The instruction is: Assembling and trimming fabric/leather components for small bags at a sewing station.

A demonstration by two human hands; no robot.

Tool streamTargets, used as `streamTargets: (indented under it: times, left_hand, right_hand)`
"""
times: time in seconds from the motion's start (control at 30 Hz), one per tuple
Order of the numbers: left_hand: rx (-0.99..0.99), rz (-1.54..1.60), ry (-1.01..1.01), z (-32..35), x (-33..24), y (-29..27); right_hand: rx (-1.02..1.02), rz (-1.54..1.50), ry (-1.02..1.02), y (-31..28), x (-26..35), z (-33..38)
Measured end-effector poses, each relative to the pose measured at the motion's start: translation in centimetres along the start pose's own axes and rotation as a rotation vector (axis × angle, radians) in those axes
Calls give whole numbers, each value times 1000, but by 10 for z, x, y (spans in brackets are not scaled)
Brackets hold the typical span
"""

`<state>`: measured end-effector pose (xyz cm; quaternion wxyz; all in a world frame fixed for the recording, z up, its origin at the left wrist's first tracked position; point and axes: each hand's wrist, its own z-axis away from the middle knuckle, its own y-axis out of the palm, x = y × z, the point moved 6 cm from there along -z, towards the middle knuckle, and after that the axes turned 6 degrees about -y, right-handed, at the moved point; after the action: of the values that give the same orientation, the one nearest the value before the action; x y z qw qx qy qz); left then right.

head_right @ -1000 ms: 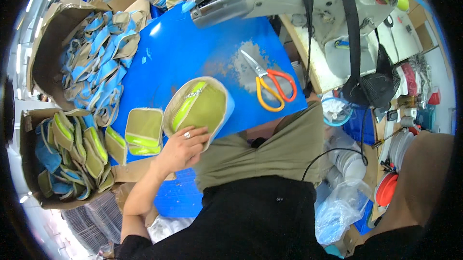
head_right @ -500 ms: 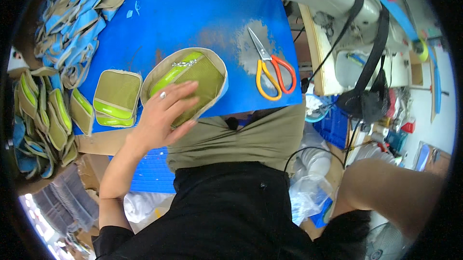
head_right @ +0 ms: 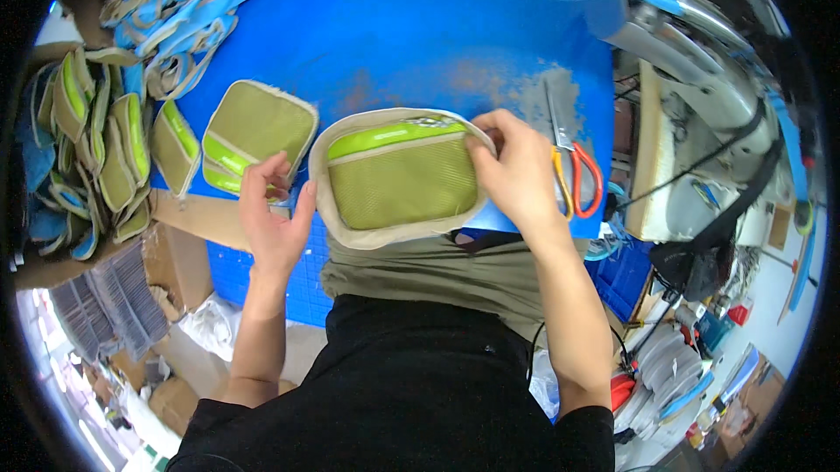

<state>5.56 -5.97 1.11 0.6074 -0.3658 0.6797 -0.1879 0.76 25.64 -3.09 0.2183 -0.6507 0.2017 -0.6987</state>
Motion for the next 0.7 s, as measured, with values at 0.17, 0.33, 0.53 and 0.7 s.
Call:
streamTargets:
  times: [0.17,0.33,0.53,0.7]
  left_hand:
    - [235,209,-323,32,37,22]
    - [241,347,-307,29,40,31]
    - [302,533,-352,27,32,33]
    - [318,604,-377,24,23,31]
  right_hand:
    - [-36,-101,28,9,3,12]
    - [-100,-253,10,-1,14,27]
    - [-139,-292,11,-24,19,37]
    - [-106,-396,66,-29,12,44]
